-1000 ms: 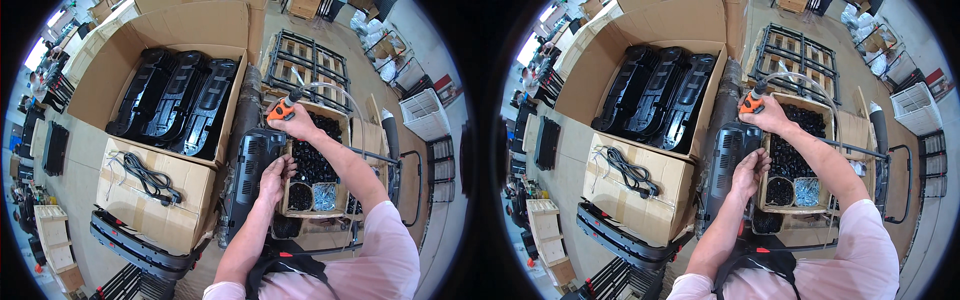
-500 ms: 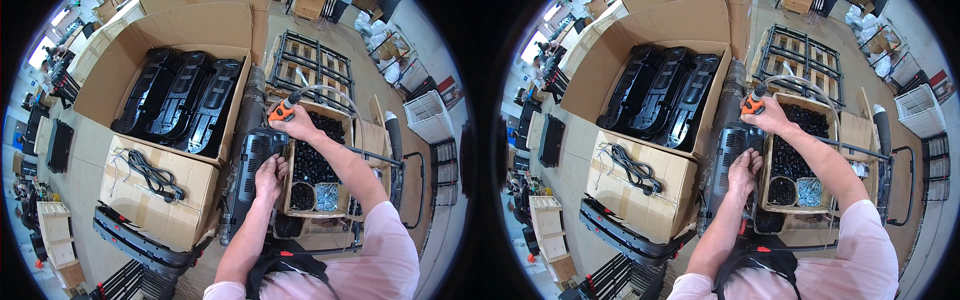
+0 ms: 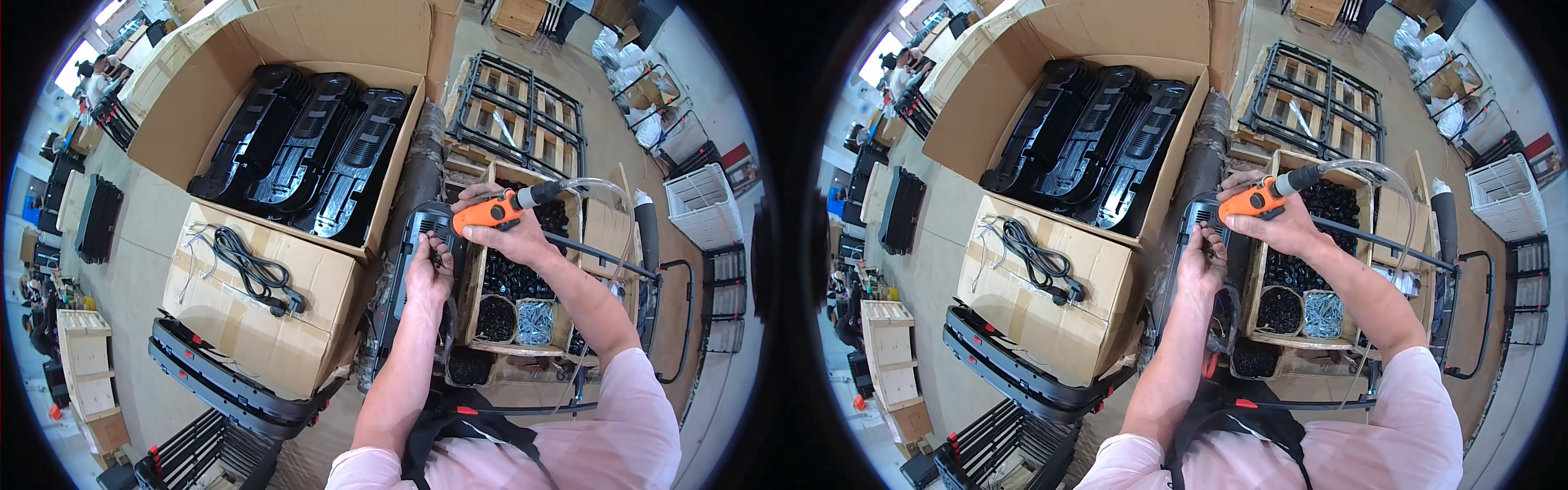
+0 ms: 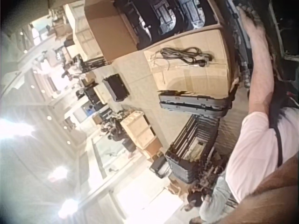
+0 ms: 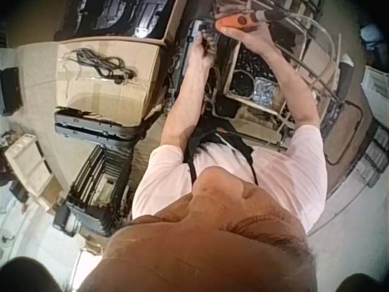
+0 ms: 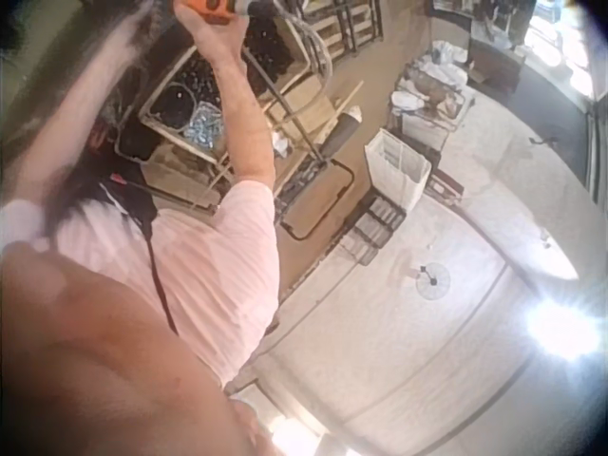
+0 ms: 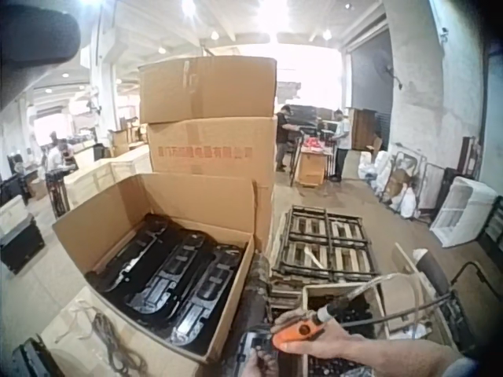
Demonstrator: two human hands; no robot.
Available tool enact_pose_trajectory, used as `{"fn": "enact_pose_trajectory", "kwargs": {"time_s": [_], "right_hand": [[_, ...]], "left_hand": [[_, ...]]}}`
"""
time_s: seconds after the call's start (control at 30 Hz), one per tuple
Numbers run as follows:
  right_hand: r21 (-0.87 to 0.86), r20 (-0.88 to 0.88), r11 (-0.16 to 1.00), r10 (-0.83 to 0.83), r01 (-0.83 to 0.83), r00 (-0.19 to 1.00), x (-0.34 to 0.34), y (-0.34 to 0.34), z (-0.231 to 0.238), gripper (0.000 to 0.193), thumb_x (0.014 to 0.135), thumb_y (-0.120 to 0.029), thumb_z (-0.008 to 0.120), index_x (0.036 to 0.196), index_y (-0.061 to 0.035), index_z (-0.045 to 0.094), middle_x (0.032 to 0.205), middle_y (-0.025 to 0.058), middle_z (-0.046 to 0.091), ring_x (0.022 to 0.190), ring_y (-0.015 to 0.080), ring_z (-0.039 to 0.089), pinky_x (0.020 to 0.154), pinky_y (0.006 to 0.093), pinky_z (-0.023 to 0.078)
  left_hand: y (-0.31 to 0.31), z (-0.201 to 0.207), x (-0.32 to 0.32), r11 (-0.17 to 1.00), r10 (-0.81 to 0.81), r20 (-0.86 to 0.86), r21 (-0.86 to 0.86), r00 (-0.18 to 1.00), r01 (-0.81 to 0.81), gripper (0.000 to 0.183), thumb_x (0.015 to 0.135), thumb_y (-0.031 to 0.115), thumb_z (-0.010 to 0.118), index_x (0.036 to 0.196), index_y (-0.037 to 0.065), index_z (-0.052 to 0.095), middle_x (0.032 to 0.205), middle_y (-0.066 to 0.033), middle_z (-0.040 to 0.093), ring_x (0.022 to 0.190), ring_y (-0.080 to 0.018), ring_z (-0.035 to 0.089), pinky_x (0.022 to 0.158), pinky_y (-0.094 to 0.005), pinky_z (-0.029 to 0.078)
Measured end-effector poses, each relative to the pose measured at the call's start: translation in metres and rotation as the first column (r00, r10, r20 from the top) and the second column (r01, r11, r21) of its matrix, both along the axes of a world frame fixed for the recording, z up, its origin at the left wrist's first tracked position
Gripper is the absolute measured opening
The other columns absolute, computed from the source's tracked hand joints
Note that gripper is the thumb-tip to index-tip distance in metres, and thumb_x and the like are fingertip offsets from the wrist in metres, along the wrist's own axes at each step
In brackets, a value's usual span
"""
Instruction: The person assembles a leaf blower by connecting frame parts and plastic connectors to the leaf blower body, then securing the main motor unit with screws using an electric screwdriver.
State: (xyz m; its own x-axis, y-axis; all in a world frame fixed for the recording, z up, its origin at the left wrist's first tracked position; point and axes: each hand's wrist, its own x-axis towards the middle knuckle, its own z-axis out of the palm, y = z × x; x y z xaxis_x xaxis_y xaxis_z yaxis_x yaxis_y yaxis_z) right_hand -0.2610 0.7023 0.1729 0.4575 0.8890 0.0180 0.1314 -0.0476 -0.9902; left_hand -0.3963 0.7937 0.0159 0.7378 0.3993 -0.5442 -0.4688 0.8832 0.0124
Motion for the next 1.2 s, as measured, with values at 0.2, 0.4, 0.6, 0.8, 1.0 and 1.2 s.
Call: {"fn": "enact_pose_trajectory", "kwargs": {"time_s": [0.2, 0.4, 0.6, 0.8, 1.0, 1.2], "right_hand": [[-0.019, 0.003, 1.0, 0.012, -0.011, 1.0, 0.0, 0.0, 0.003, 0.056, 0.084, -0.021, 0.087, 0.131, -0.0038, 0.062, 0.12, 0.0114, 0.074, 0.115, 0.0189, 0.069, 0.107, 0.039, 0.054], [-0.033, 0.017, 0.999, -0.007, 0.007, 1.0, -0.012, 0.017, -0.001, 0.058, 0.084, -0.017, 0.087, 0.133, -0.0021, 0.06, 0.12, 0.0127, 0.074, 0.116, 0.02, 0.069, 0.106, 0.039, 0.054], [-0.017, 0.031, 1.0, -0.025, 0.025, 0.999, -0.017, 0.048, -0.02, 0.057, 0.083, -0.011, 0.086, 0.133, 0.0, 0.061, 0.121, 0.0137, 0.073, 0.115, 0.0201, 0.069, 0.104, 0.0366, 0.055], [-0.109, 0.212, 0.994, 0.036, -0.013, 0.977, -0.02, 0.066, -0.036, 0.053, 0.083, -0.009, 0.085, 0.129, -0.0003, 0.062, 0.117, 0.0123, 0.074, 0.111, 0.0184, 0.07, 0.103, 0.0359, 0.056], [-0.155, 0.359, 0.986, 0.113, -0.06, 0.926, -0.024, 0.079, -0.04, 0.036, 0.083, -0.009, 0.082, 0.115, -0.003, 0.069, 0.11, 0.0069, 0.074, 0.103, 0.0155, 0.07, 0.095, 0.0328, 0.056], [-0.204, 0.36, 0.978, 0.117, -0.044, 0.926, -0.026, 0.081, -0.044, 0.034, 0.083, -0.01, 0.081, 0.113, -0.0031, 0.069, 0.109, 0.0067, 0.074, 0.101, 0.0161, 0.07, 0.094, 0.0336, 0.056]], "left_hand": [[0.005, 0.006, -0.008, 0.995, -0.097, 0.042, -0.024, 0.994, 0.098, 0.024, 0.11, 0.031, 0.057, 0.116, 0.009, 0.062, 0.088, 0.0013, 0.064, 0.075, -0.0128, 0.062, 0.066, -0.0252, 0.057], [0.001, 0.015, -0.009, 0.997, -0.072, 0.023, 0.008, 0.997, 0.072, 0.028, 0.112, 0.032, 0.051, 0.116, 0.005, 0.061, 0.094, -0.0041, 0.066, 0.084, -0.0177, 0.066, 0.077, -0.0304, 0.059], [-0.024, 0.022, -0.024, 0.992, -0.112, -0.02, -0.056, 0.993, 0.111, 0.029, 0.115, 0.024, 0.04, 0.113, -0.001, 0.055, 0.11, -0.0162, 0.063, 0.105, -0.0313, 0.069, 0.099, -0.0408, 0.062], [-0.053, 0.019, -0.056, 0.957, -0.286, -0.07, -0.069, 0.956, 0.281, 0.03, 0.115, 0.025, 0.04, 0.12, 0.0, 0.057, 0.103, -0.0112, 0.064, 0.096, -0.0275, 0.07, 0.091, -0.0402, 0.062], [-0.068, 0.01, -0.08, 0.942, -0.334, -0.055, -0.059, 0.941, 0.331, 0.031, 0.114, 0.023, 0.043, 0.125, -0.002, 0.058, 0.112, -0.0148, 0.065, 0.106, -0.0299, 0.07, 0.097, -0.0417, 0.061], [-0.078, 0.018, -0.102, 0.926, -0.377, -0.075, -0.05, 0.923, 0.374, 0.03, 0.113, 0.019, 0.044, 0.128, -0.004, 0.055, 0.114, -0.0171, 0.064, 0.106, -0.0316, 0.07, 0.097, -0.0429, 0.061]]}}
